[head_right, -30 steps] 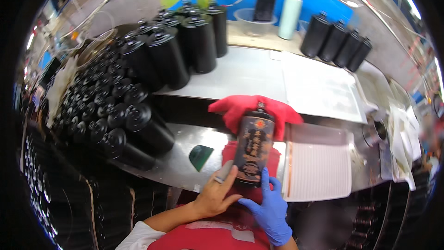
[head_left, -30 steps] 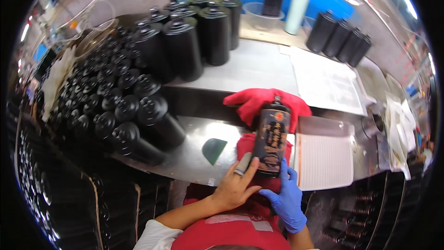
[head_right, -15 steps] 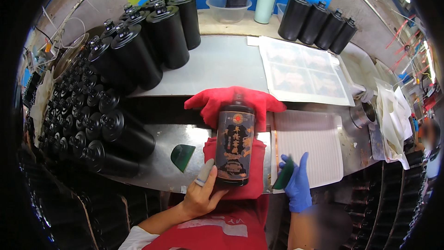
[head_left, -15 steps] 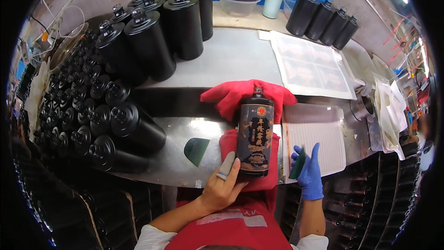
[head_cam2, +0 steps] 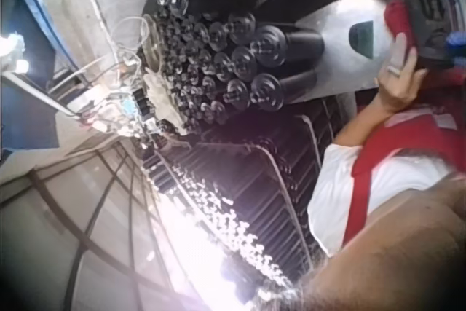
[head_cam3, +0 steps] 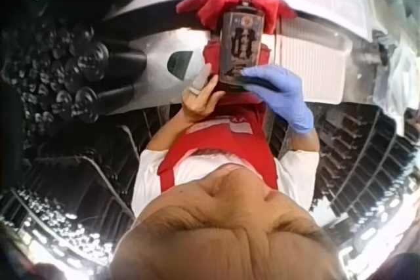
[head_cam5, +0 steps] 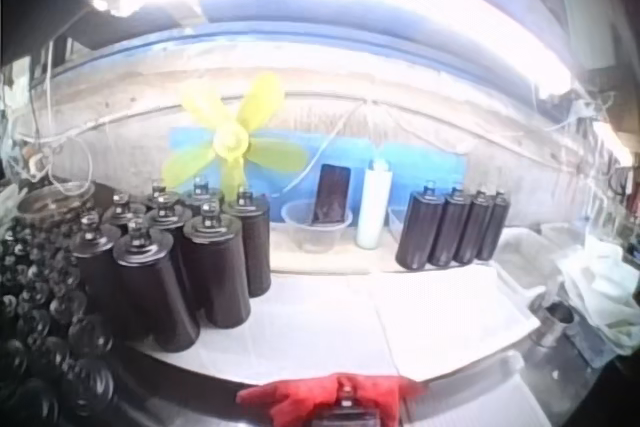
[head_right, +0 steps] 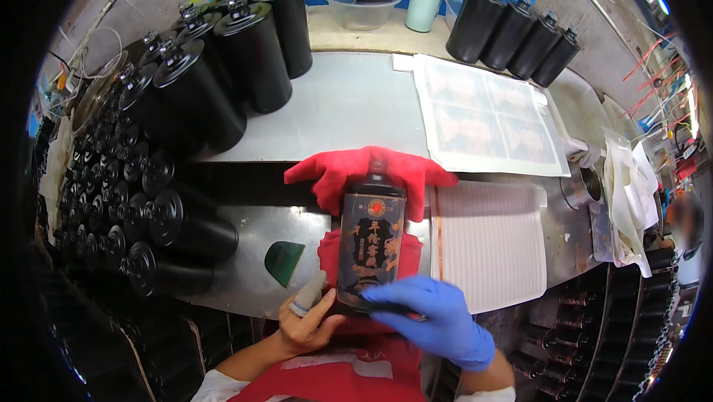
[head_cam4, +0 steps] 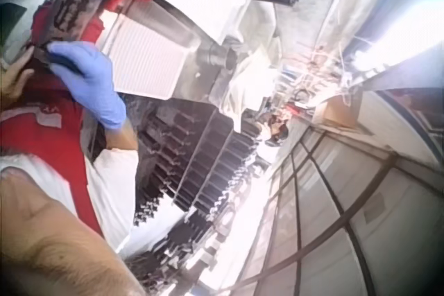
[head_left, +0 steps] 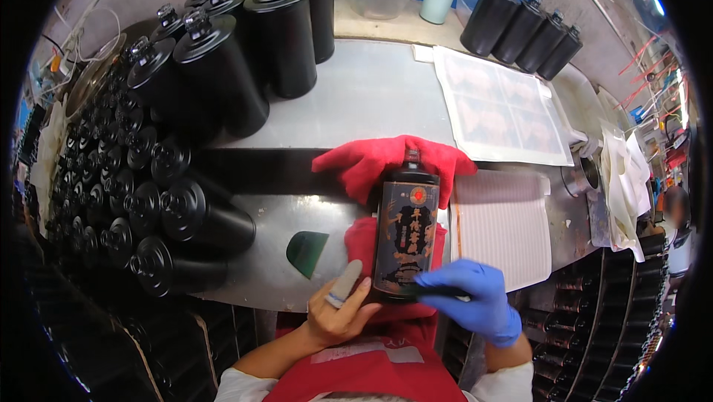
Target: The person applies decorative labels to black cylindrical cans. They position a label on the can, smooth it with a green squeegee, and then place a copper-colored band around the top rim. The process is repeated for multiple cans.
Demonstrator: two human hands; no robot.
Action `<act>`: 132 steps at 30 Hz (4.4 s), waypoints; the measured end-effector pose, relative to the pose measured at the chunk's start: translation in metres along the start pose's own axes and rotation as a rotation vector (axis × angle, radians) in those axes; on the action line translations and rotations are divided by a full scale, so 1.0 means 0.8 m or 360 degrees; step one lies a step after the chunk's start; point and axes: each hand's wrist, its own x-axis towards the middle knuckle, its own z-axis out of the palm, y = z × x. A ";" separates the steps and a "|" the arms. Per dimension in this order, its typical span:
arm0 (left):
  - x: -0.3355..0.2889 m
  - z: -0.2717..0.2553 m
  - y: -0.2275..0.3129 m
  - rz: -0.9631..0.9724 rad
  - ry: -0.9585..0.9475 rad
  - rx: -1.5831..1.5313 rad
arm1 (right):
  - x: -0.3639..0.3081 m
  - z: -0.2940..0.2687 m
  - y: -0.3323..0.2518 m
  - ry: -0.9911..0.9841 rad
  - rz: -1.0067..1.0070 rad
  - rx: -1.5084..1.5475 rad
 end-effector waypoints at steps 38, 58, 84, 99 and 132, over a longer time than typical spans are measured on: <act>0.111 0.064 -0.053 -0.1310 0.0588 -0.1470 | 0.021 0.049 0.130 0.1018 0.0714 0.1294; 0.056 0.045 -0.043 -0.1162 0.0409 -0.0934 | -0.019 0.064 0.135 0.0953 0.0850 0.1128; 0.029 0.043 -0.033 -0.1013 0.0337 -0.0583 | 0.004 0.063 0.136 0.1197 0.0444 0.0996; 0.015 -0.014 -0.028 -0.0660 -0.0150 0.0384 | -0.090 0.047 0.084 0.0607 -0.0098 0.0752; 0.020 0.004 0.012 0.0118 -0.0003 0.0189 | 0.108 -0.028 0.079 0.0902 -0.0057 0.0409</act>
